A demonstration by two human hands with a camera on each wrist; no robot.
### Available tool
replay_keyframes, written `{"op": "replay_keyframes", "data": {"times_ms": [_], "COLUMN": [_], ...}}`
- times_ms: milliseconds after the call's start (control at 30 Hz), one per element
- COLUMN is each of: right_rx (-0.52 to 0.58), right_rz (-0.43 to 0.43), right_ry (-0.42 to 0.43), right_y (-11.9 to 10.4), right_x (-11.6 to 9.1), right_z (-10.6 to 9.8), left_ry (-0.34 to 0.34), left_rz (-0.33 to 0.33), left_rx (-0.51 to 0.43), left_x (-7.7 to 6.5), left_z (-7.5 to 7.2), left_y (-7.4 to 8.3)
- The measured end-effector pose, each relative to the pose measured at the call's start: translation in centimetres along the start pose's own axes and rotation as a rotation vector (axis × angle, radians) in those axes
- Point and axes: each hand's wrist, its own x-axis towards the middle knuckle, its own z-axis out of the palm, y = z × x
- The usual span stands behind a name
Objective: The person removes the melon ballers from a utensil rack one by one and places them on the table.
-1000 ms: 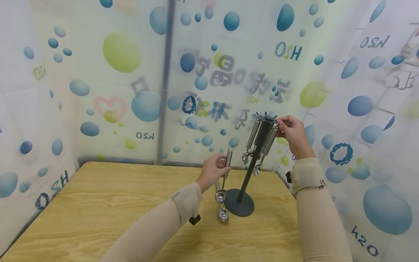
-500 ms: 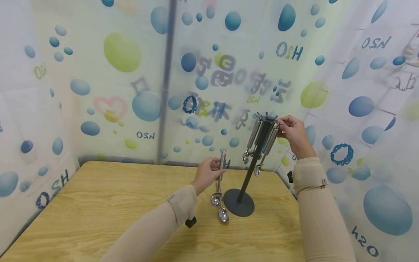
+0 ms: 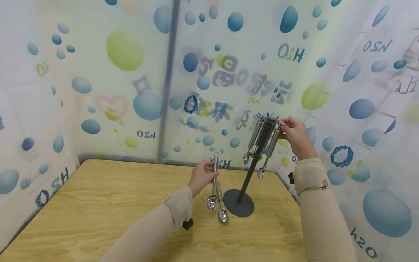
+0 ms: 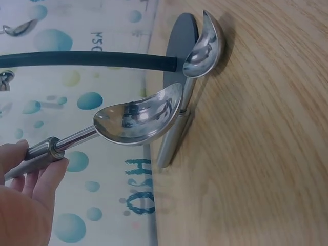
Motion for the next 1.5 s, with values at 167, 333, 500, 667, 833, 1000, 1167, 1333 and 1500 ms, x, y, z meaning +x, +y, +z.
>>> {"op": "replay_keyframes", "data": {"times_ms": [167,333,500,667,833,1000,1167,1333,1500], "right_rx": [-0.01,-0.015,-0.028,-0.022,-0.014,-0.017,-0.028,-0.05,-0.068], "right_rz": [-0.009,-0.011,0.001,0.009,0.003,0.015,0.017,0.014,0.01], "right_ry": [0.007,0.016,0.02,0.029,0.035,0.04,0.037,0.042,0.044], "right_y": [0.1,0.2,0.0,0.0,0.0,0.2,0.2,0.0,0.1], "right_x": [-0.1,-0.1,-0.2,-0.2,-0.1,0.0,0.0,-0.1,-0.1], "right_z": [0.1,0.1,0.3,0.3,0.2,0.2,0.0,0.0,0.2], "left_ry": [0.016,0.028,0.047,0.059,0.079,0.085,0.075,0.071,0.067], "left_rz": [-0.062,-0.119,-0.136,-0.161,-0.157,-0.163,-0.18,-0.208,-0.224], "left_rx": [-0.047,-0.054,-0.026,-0.022,0.065,0.125,0.107,0.093,0.085], "left_x": [0.0,-0.1,-0.3,-0.3,-0.3,-0.2,0.1,0.4,0.6], "left_z": [-0.3,-0.2,0.0,0.5,0.7,0.8,0.9,1.0,1.0], "left_y": [-1.0,-2.1,-3.2,-4.1,-4.7,-5.3,-5.9,-6.3,-6.8]}}
